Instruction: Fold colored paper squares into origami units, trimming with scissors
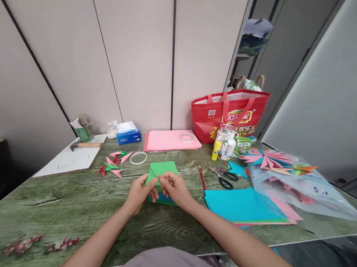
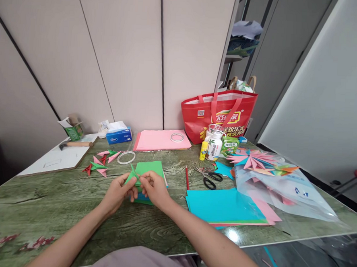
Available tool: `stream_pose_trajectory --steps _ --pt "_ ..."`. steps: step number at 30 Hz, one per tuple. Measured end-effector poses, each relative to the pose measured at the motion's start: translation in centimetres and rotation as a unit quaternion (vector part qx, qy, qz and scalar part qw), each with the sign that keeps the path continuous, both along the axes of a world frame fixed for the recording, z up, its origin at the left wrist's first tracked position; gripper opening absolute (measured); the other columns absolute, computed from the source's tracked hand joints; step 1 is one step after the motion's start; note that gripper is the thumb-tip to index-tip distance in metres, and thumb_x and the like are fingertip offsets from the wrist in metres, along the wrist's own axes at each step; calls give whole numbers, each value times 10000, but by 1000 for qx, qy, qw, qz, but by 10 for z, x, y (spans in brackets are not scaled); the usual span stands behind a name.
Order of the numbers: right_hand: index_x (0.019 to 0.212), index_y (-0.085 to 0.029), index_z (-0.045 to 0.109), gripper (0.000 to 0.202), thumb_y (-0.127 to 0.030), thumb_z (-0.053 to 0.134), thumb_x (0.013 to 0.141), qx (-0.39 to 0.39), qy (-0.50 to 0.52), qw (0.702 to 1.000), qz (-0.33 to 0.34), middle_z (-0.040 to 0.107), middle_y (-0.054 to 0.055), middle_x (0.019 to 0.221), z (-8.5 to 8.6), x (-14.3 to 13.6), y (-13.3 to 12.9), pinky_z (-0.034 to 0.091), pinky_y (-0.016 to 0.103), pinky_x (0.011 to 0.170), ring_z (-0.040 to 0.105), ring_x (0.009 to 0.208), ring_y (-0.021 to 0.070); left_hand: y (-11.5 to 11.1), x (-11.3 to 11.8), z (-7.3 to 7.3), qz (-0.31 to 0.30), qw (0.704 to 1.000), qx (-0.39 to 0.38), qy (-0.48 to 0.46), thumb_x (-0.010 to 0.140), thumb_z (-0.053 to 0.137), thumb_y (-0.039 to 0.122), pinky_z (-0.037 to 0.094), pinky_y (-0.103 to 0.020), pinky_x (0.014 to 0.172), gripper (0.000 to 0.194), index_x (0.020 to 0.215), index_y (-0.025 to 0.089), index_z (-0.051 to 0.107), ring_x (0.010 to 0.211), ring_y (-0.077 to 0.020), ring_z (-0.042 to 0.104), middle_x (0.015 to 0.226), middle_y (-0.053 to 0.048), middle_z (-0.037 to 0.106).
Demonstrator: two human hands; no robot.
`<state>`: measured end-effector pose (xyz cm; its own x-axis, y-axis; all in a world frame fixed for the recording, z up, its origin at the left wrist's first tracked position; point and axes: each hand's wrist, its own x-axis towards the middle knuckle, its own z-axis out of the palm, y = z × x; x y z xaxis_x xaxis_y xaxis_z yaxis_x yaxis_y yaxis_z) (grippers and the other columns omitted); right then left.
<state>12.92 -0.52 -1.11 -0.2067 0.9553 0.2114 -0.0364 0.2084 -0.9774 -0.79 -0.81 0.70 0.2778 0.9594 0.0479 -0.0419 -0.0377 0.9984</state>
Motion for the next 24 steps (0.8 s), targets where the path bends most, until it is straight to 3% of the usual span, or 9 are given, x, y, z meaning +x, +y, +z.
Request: stream_pose_trajectory --steps 3,7,10,17,24 --pt "756 -172 483 258 -430 471 763 3 7 1000 -10 487 -42 564 1 1 0 378 184 384 463 420 67 0 0 2 -1 1000 12 -10 737 552 370 466 -224 438 243 842 154 517 479 -127 576 539 20 587" --pt "764 -175 497 252 -420 534 721 -4 -16 1000 -17 520 -22 597 0 2 0 419 206 410 502 481 95 2 -3 2 25 999 19 9 726 564 360 466 -230 417 212 722 153 519 439 -125 564 517 25 573" --pt "752 -176 516 252 -405 588 676 8 -49 998 -38 539 -8 622 0 2 0 429 208 422 523 557 121 2 -4 0 7 999 31 42 730 558 359 457 -228 386 234 651 146 501 399 -121 553 504 15 576" --pt "595 -169 445 315 -451 495 727 -33 -24 999 -25 472 -49 491 1 1 1 379 194 397 455 411 73 -2 -2 -1 6 993 75 90 739 539 383 447 -212 357 251 677 141 510 365 -109 541 481 21 575" --pt "647 -168 457 324 -467 582 647 -46 24 999 -6 499 -56 507 0 -2 2 391 197 397 471 409 73 0 -4 -2 14 995 69 76 742 540 369 448 -217 345 232 713 141 506 366 -110 540 494 30 566"
